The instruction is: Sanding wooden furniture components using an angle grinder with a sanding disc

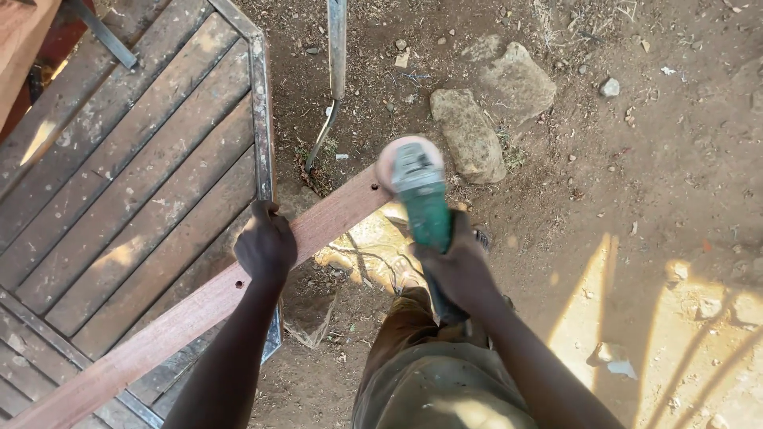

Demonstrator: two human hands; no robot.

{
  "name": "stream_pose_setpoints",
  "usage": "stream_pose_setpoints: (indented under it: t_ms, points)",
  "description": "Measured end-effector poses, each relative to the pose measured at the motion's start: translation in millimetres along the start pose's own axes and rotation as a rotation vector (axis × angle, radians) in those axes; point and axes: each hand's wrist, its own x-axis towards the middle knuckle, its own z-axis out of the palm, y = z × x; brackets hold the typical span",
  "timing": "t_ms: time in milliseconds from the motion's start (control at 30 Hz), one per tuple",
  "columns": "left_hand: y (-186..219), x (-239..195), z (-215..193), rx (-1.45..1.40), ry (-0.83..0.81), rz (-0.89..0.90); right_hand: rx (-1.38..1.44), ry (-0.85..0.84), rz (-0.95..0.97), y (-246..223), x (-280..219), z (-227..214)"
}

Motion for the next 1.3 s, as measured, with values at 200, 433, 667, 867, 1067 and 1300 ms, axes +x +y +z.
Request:
stream_pose_setpoints:
  t_ms: [200, 433, 667, 867, 1067, 1300]
  points:
    - [7.7, -2.7, -8.8, 0.011, -0.001, -0.016, 0.245, 0.252, 0.004, 21.9, 4.6, -47.1]
    - [13.5, -0.6, -0.4, 0.017, -0.008, -0.018, 0.558, 0.273, -0.019, 91.3, -3.2, -82.5]
    - [122.3, 12.3, 47.4, 0.028, 0.216, 0.108, 0.726, 0.006, 0.068, 107.8, 23.1, -103.1]
    - [205.0, 31.9, 57.1, 0.099, 0.083, 0.01, 0.83, -0.255, 0.143, 145.0, 79.5, -133.9]
    - [192.2, 31.6, 64.4, 0.055, 0.194, -0.005, 0.692, -0.43, 0.197, 127.5, 145.2, -152.7]
    - [186.5, 34.6, 71.6, 0.032, 0.231, 0.002, 0.644, -0.513, 0.17, 116.4, 192.1, -130.1]
